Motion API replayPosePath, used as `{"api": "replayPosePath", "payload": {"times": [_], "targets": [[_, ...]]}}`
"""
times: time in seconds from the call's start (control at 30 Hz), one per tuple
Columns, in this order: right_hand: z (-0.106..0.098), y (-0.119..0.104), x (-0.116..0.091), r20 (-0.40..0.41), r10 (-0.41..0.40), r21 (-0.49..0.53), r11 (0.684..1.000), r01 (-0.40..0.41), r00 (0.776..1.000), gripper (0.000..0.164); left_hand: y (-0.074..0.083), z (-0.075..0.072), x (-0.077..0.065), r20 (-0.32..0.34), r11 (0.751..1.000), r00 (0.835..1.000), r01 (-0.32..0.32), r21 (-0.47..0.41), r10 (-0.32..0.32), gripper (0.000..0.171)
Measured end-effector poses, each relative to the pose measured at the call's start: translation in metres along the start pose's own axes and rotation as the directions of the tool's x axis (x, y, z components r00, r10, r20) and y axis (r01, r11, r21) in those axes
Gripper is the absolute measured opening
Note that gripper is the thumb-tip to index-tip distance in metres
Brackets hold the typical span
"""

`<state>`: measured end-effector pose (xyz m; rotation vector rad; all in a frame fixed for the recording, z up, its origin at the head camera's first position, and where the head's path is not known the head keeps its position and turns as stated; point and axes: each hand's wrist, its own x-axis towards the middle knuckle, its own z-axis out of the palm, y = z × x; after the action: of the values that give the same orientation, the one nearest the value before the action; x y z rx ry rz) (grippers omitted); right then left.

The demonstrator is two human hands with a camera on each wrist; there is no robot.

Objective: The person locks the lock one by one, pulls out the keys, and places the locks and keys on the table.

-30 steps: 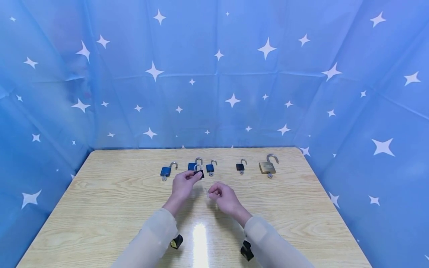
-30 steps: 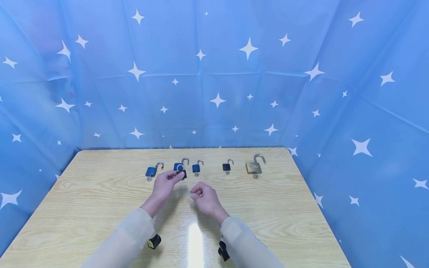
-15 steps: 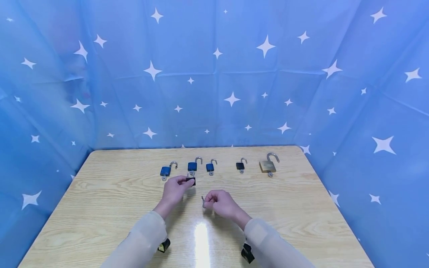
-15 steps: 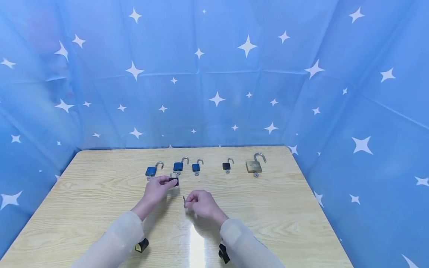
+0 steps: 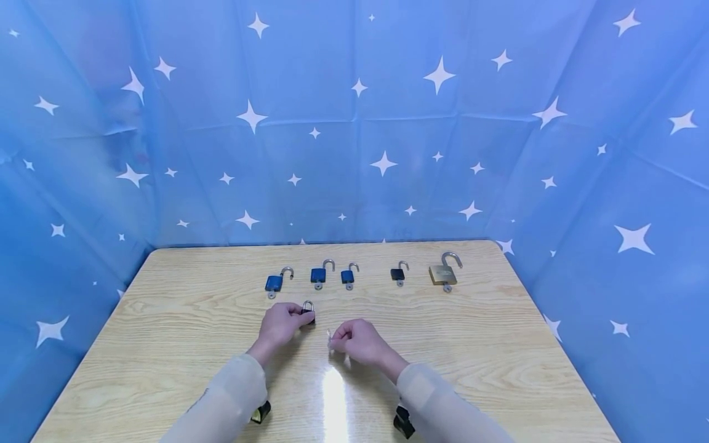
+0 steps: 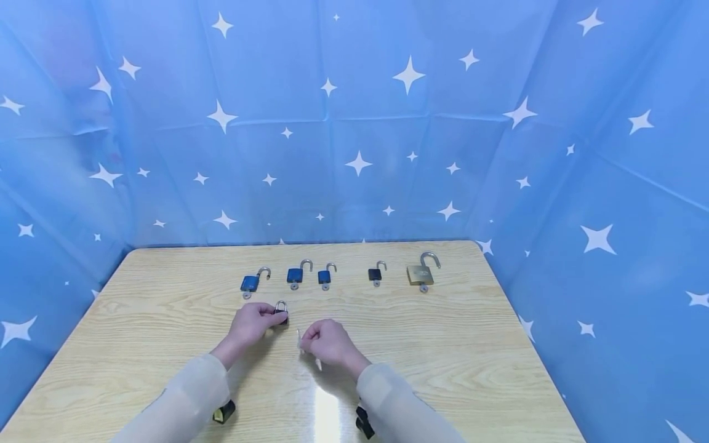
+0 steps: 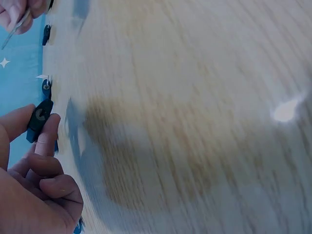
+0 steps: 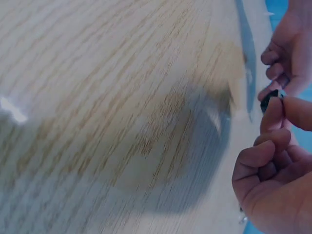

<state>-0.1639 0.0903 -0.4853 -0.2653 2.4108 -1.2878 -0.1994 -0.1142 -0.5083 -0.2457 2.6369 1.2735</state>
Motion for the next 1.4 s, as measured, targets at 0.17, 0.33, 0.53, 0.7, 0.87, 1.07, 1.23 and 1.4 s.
{"api": "replayPosePath", "payload": {"times": [0.17,0.33,0.53,0.7,0.87,1.07,1.23,1.4], "targets": [[0.003,-0.002,-0.001,-0.003,0.007,0.004,1.000,-0.007,1.000,0.013,-0.004,0.001,-0.002,0.010,0.999,1.000,0.016,0.050,-0.016,0.028],[0.005,-0.002,-0.001,0.010,0.006,0.007,1.000,-0.006,1.000,0.015,-0.003,0.001,-0.005,-0.001,0.994,1.000,0.008,0.111,-0.008,0.031],[0.006,-0.001,0.000,0.025,-0.006,0.020,1.000,0.006,1.000,0.017,-0.001,0.003,-0.005,-0.038,0.986,0.999,-0.011,0.164,0.017,0.028],[0.007,-0.002,0.001,0.024,-0.028,0.007,1.000,0.028,0.999,0.016,0.000,0.006,-0.004,-0.071,0.974,0.997,-0.011,0.227,0.027,0.025],[0.008,-0.002,0.001,0.025,-0.033,-0.003,0.999,0.033,0.999,0.015,-0.001,0.006,-0.004,-0.081,0.962,0.996,-0.016,0.274,0.040,0.026],[0.009,-0.002,0.002,0.022,-0.039,-0.017,0.999,0.040,0.999,0.014,-0.003,0.003,-0.006,-0.089,0.957,0.995,-0.007,0.291,0.034,0.029],[0.009,-0.002,0.002,0.020,-0.034,-0.027,0.999,0.035,0.999,0.012,-0.004,0.003,-0.006,-0.102,0.956,0.994,-0.006,0.294,0.038,0.032],[0.011,-0.003,0.003,0.017,-0.036,-0.033,0.999,0.037,0.999,0.012,-0.004,0.002,-0.006,-0.110,0.957,0.993,-0.005,0.288,0.038,0.031]]}}
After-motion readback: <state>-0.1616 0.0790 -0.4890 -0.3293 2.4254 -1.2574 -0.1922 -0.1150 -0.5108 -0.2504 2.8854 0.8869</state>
